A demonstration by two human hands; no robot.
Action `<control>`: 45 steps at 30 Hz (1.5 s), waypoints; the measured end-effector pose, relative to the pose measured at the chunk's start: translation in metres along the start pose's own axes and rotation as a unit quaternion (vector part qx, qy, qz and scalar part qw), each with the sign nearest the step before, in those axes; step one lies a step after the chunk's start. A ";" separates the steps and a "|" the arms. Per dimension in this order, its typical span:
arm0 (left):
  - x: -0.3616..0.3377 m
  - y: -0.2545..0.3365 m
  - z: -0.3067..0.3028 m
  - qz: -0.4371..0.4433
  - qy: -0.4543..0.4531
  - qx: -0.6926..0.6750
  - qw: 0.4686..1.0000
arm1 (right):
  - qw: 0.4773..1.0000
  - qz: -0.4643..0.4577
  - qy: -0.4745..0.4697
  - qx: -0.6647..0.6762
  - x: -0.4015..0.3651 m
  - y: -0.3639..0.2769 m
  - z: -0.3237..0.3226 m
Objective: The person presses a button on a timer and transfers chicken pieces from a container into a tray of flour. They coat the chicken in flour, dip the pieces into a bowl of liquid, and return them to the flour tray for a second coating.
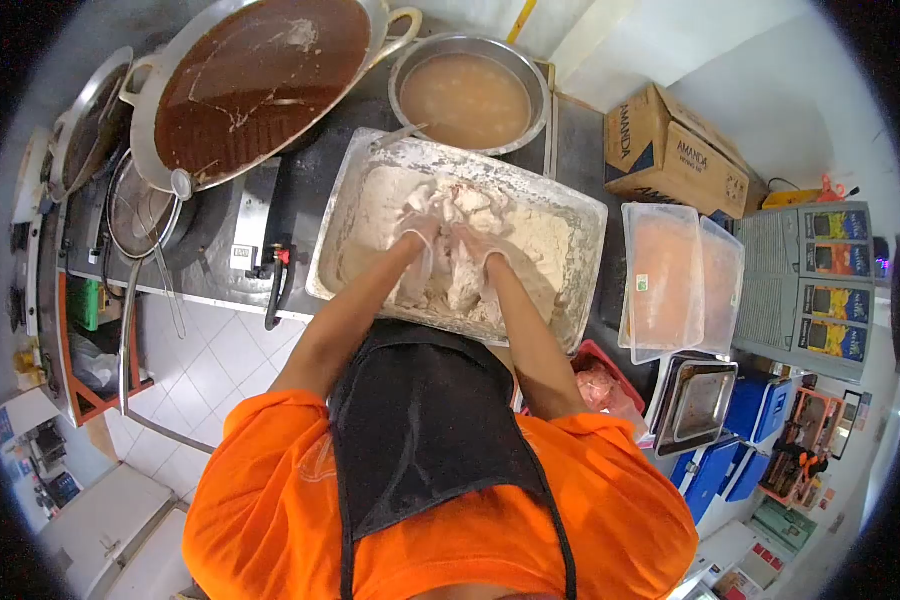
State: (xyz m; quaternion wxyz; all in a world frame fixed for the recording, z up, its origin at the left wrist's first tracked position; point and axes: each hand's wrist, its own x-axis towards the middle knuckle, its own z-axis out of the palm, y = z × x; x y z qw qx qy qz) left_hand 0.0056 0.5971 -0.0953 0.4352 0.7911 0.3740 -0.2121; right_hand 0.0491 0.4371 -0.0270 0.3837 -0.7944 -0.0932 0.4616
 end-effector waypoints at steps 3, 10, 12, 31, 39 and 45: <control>-0.012 0.003 -0.002 -0.049 -0.055 -0.279 0.957 | 0.997 0.067 -0.003 0.036 -0.024 -0.016 0.007; -0.067 0.017 -0.104 0.290 -0.248 0.228 0.896 | 0.942 0.053 -0.068 -0.325 -0.020 -0.023 -0.088; -0.037 0.022 -0.098 0.319 -0.202 0.267 0.887 | 0.955 0.092 -0.029 -0.281 0.000 -0.018 -0.108; -0.105 -0.012 -0.068 0.473 -0.047 0.294 0.829 | 0.767 -0.283 -0.013 -0.576 -0.094 0.034 -0.026; -0.123 -0.031 -0.095 0.067 -0.217 0.001 0.974 | 0.993 -0.012 0.031 -0.110 -0.034 -0.028 -0.076; -0.099 0.033 -0.043 -0.057 -0.190 -0.352 0.915 | 0.975 -0.039 -0.050 -0.212 0.035 -0.016 0.000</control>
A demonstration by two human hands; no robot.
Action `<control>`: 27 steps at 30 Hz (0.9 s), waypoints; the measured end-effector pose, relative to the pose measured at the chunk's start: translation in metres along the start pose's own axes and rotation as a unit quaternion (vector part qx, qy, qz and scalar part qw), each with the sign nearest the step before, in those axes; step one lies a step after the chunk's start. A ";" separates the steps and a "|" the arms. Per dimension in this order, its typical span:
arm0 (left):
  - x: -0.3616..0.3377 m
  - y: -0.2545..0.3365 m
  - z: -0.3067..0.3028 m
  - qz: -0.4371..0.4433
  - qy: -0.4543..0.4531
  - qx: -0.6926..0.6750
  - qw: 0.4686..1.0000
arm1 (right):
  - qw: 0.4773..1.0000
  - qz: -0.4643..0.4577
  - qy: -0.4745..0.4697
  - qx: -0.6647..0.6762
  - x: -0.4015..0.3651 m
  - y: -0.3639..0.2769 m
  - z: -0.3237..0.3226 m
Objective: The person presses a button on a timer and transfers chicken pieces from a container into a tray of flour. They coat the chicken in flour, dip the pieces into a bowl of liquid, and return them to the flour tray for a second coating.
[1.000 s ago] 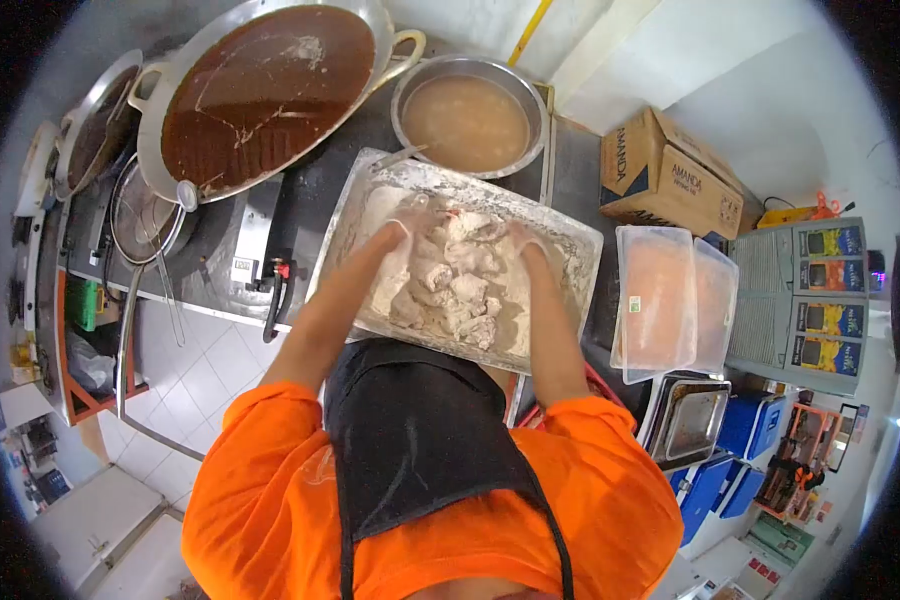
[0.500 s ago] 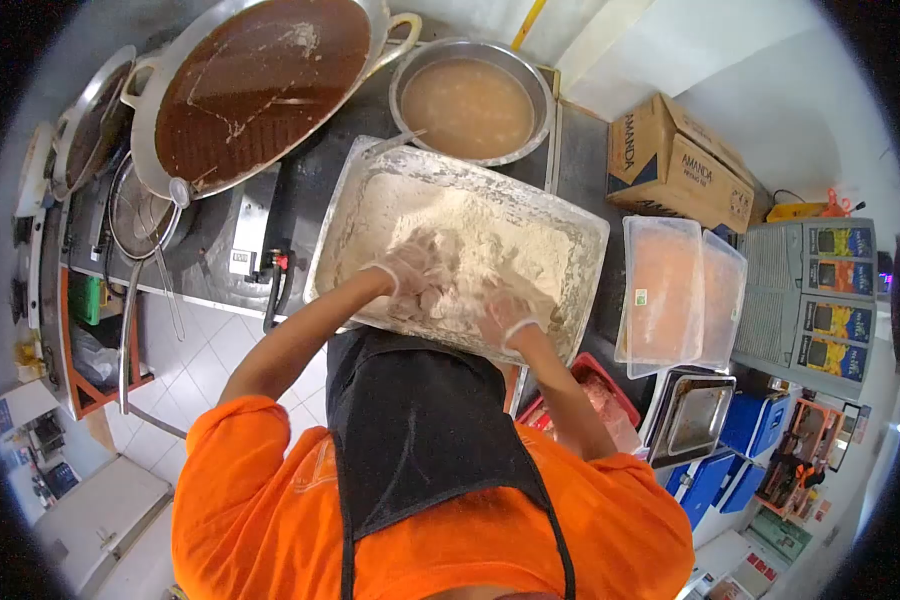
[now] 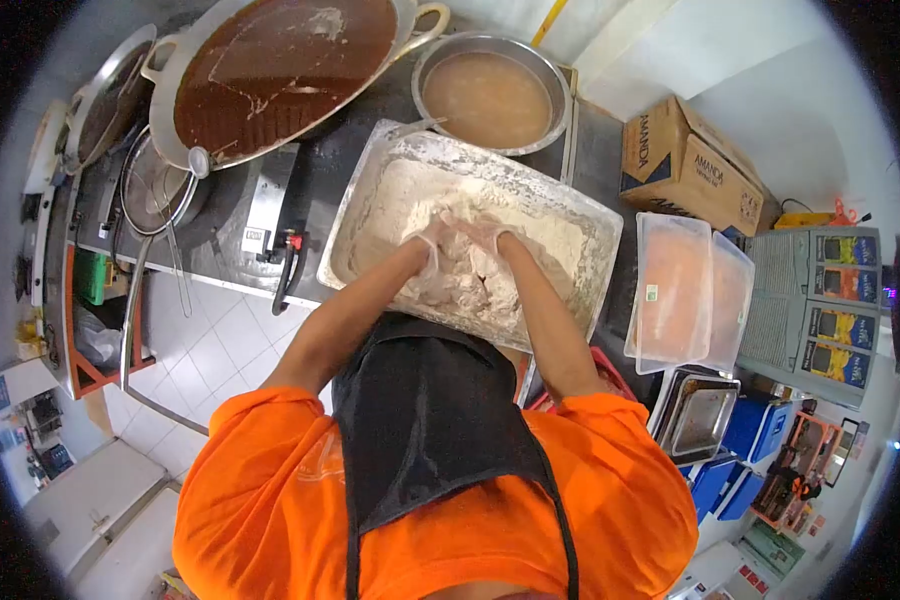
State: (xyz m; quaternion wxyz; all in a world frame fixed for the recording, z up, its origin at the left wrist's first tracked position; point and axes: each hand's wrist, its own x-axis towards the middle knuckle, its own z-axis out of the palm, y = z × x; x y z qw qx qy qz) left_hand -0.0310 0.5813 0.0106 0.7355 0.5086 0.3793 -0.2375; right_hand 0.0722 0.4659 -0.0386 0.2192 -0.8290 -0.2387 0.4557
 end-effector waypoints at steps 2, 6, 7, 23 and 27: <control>0.005 -0.003 0.003 -0.009 0.007 -0.124 0.992 | 0.999 0.002 0.000 -0.032 -0.018 -0.018 -0.010; 0.060 -0.035 -0.027 0.057 -0.060 -0.180 0.980 | 0.975 -0.098 0.096 -0.172 -0.056 -0.031 -0.005; 0.059 -0.039 -0.037 0.063 -0.065 -0.099 0.991 | 0.982 -0.057 -0.007 -0.180 -0.082 -0.048 -0.017; 0.059 -0.038 -0.025 0.163 0.001 0.284 0.945 | 0.997 0.038 0.067 -0.020 0.002 0.068 0.037; 0.021 0.012 -0.061 0.161 -0.105 0.526 0.829 | 0.991 -0.007 -0.061 -0.122 -0.051 0.079 -0.048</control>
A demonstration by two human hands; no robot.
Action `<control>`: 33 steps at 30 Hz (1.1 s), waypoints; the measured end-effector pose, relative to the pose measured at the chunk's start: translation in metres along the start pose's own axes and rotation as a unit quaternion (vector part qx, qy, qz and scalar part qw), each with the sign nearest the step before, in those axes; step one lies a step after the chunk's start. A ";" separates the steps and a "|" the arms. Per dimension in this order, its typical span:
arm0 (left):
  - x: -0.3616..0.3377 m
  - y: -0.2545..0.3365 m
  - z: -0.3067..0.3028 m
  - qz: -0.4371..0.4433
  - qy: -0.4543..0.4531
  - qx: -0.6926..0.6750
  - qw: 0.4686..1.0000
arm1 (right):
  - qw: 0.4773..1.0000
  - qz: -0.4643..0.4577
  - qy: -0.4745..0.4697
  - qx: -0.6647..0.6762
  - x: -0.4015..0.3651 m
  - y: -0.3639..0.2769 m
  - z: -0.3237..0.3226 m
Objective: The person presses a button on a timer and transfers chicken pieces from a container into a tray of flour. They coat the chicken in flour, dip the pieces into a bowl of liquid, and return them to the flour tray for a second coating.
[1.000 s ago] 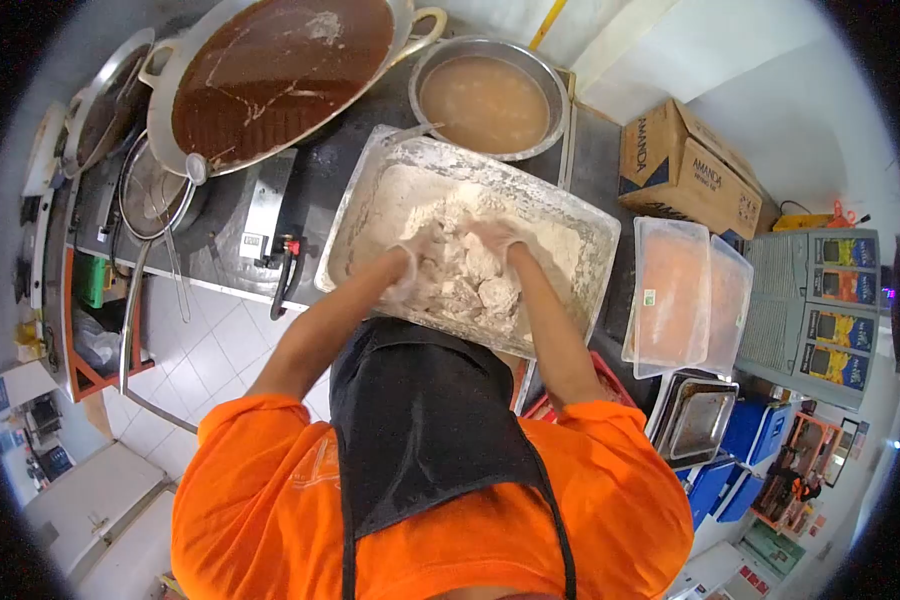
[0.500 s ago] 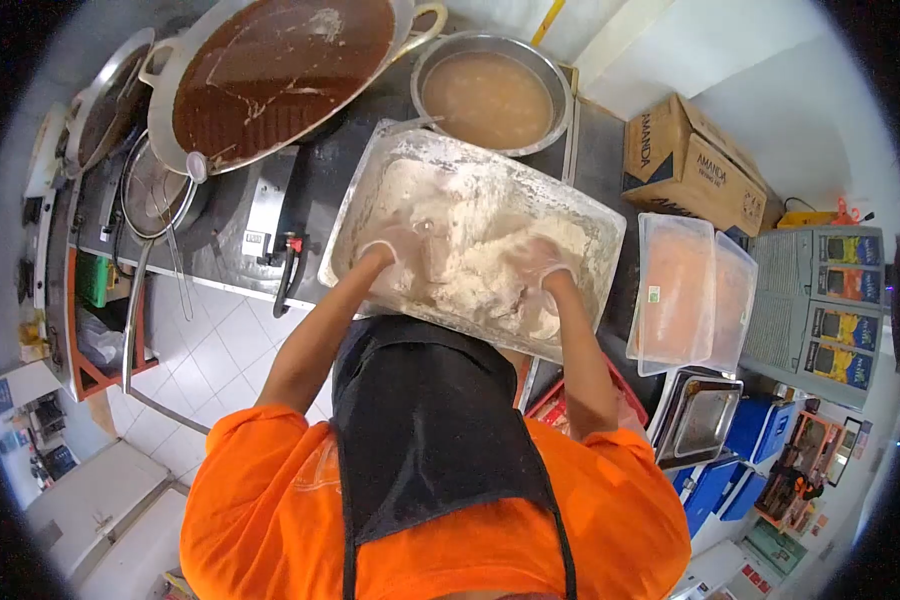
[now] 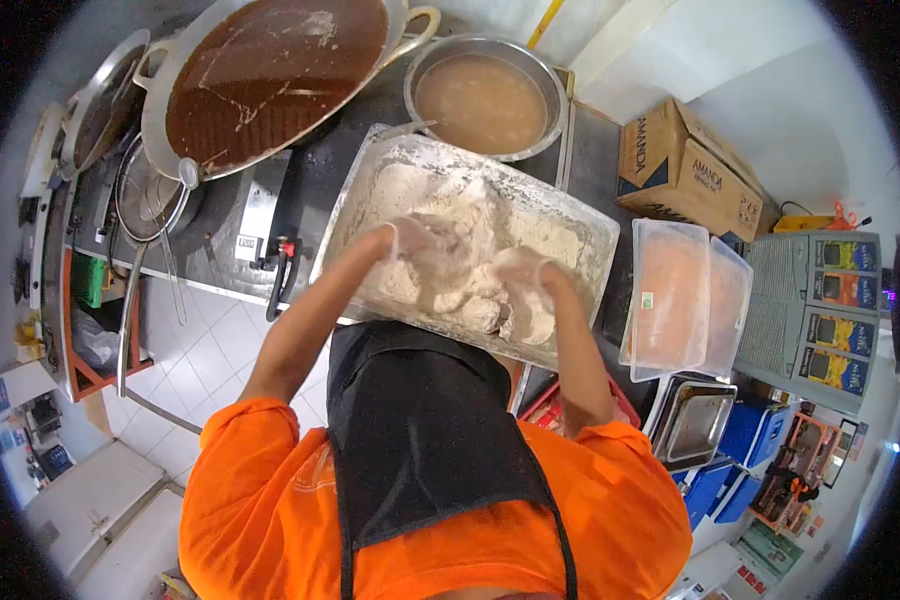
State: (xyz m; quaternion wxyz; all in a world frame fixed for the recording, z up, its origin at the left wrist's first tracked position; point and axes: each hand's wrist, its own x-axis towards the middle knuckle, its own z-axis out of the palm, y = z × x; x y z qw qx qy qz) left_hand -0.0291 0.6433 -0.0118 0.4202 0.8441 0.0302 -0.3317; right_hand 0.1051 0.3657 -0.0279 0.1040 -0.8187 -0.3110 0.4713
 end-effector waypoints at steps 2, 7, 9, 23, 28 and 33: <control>0.001 -0.008 -0.012 -0.070 0.146 -0.333 0.929 | 0.997 0.043 -0.058 0.022 0.028 0.010 -0.022; 0.138 -0.059 0.018 -0.065 0.149 -0.514 0.842 | 0.822 0.039 0.183 0.539 0.093 -0.034 -0.016; 0.114 0.005 0.020 0.030 0.308 -0.385 0.869 | 0.784 -0.007 0.188 0.592 0.066 -0.080 -0.025; -0.015 -0.041 0.046 -0.106 0.057 -0.274 0.954 | 0.978 0.017 -0.063 -0.197 -0.041 0.018 0.036; 0.062 0.006 0.078 -0.159 0.141 -0.462 0.861 | 0.970 0.034 0.012 0.239 -0.015 -0.017 0.052; 0.032 0.051 0.038 -0.009 0.060 -0.450 0.891 | 0.834 0.026 0.069 0.546 0.016 -0.035 0.049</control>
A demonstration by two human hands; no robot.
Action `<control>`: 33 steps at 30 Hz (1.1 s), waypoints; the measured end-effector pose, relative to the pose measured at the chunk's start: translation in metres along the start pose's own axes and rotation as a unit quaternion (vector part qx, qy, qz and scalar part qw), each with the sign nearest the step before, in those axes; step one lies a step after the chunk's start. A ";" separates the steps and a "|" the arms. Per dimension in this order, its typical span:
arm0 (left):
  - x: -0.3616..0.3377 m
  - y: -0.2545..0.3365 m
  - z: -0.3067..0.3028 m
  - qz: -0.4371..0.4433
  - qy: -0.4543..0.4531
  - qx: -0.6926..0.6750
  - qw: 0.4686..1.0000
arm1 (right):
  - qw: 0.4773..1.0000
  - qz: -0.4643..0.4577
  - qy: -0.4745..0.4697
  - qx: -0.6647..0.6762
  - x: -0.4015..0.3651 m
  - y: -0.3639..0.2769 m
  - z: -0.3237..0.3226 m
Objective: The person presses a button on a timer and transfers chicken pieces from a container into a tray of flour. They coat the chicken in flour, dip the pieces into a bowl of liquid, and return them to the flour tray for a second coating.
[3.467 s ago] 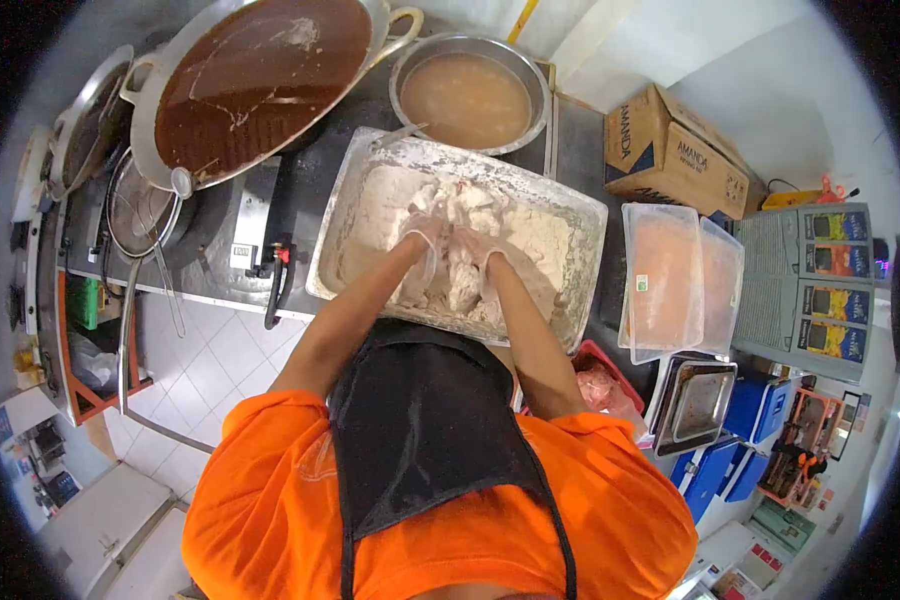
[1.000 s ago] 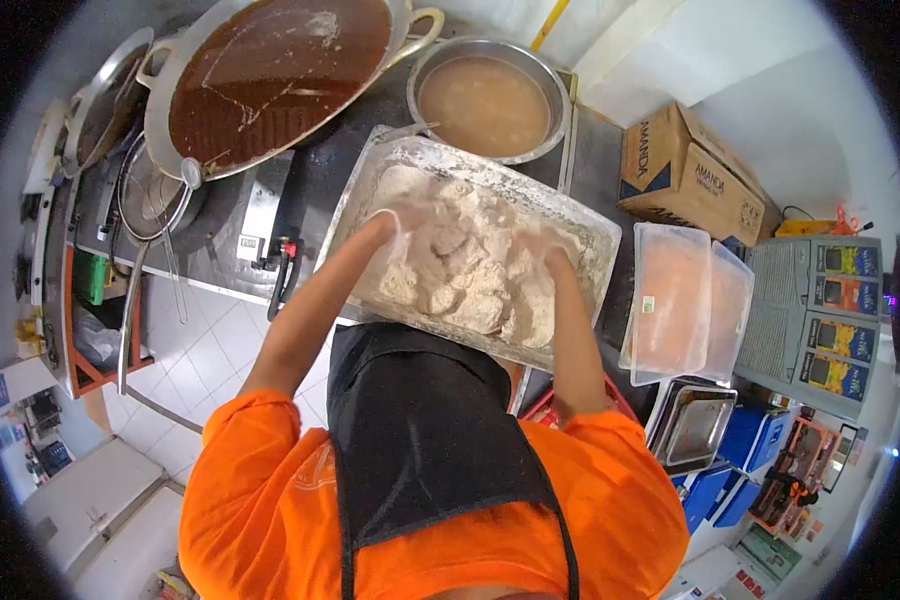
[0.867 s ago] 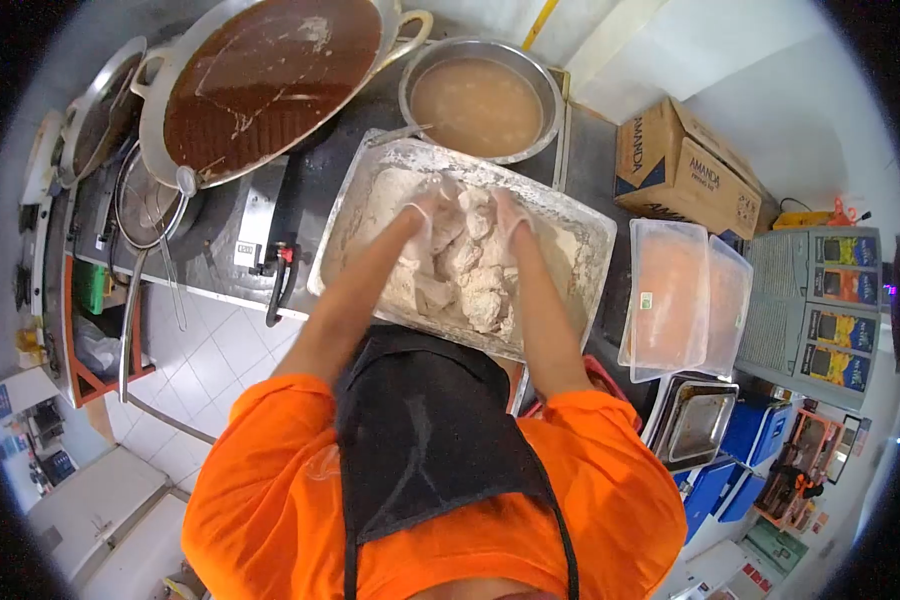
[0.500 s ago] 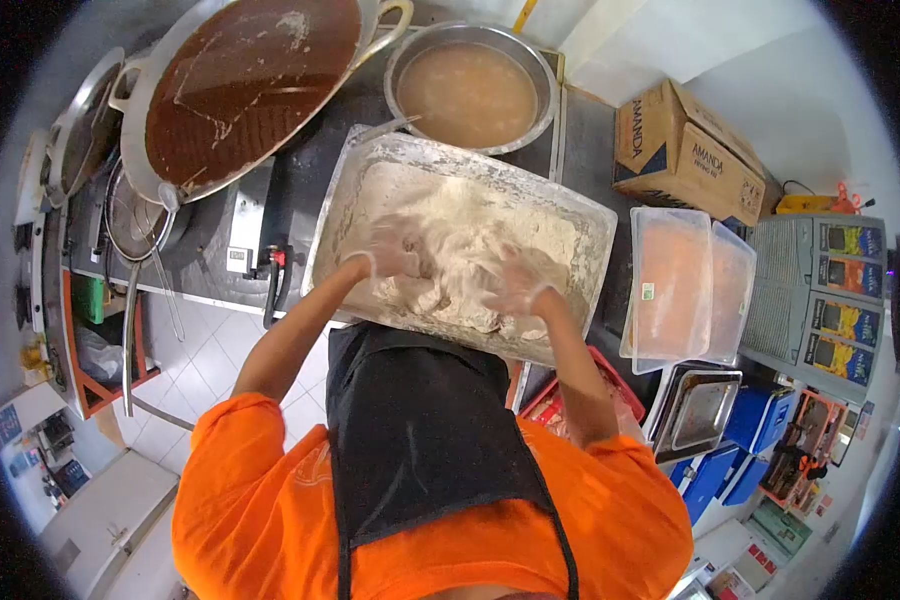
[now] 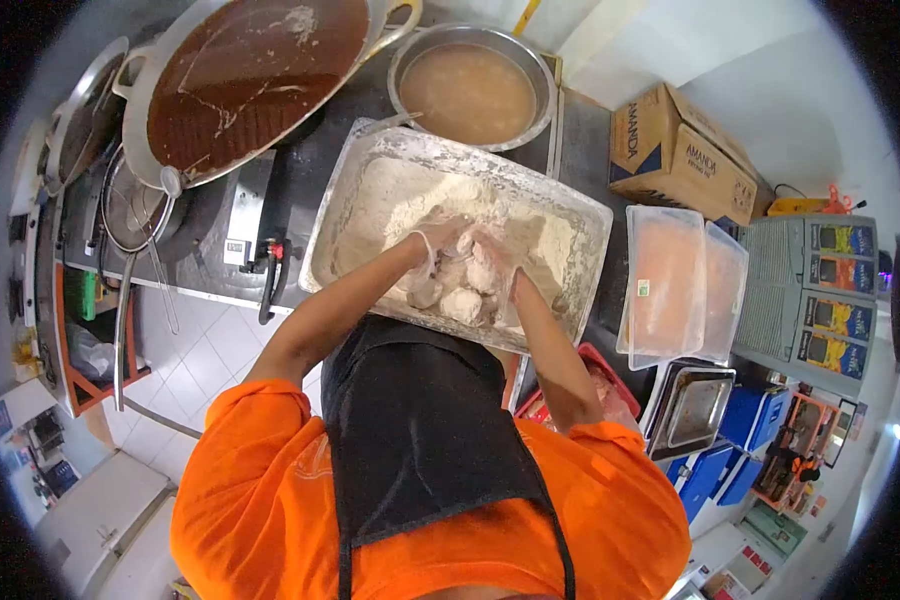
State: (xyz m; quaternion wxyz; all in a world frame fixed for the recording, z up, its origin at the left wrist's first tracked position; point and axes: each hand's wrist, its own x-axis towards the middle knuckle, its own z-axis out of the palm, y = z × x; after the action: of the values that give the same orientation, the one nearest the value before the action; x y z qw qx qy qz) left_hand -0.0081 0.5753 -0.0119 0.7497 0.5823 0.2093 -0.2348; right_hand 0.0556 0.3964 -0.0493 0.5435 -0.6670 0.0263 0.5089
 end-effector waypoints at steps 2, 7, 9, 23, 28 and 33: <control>-0.031 0.042 0.005 -0.043 0.073 0.048 0.995 | 0.988 -0.050 -0.037 -0.139 0.012 0.006 -0.005; -0.031 0.046 -0.031 0.142 0.018 0.364 0.920 | 0.815 -0.030 -0.046 -0.576 -0.093 -0.105 0.017; -0.041 0.054 -0.046 0.135 -0.042 0.348 0.927 | 0.783 -0.020 -0.107 -0.613 -0.088 -0.123 -0.006; -0.007 0.021 -0.006 0.170 0.003 0.547 0.820 | 0.719 -0.261 -0.006 -0.644 0.017 -0.015 -0.009; -0.077 -0.019 -0.041 0.155 0.035 0.528 0.834 | 0.683 -0.390 -0.009 -0.617 -0.098 -0.017 -0.039; -0.036 -0.081 -0.073 -0.064 0.047 0.078 0.994 | 0.947 -0.015 0.041 -0.317 -0.051 -0.010 -0.077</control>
State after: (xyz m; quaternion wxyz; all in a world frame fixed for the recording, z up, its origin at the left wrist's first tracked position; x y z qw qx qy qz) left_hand -0.0884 0.6332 -0.0707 0.6751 0.6345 0.2620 -0.2704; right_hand 0.0873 0.3163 -0.0148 0.3102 -0.8253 -0.1243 0.4552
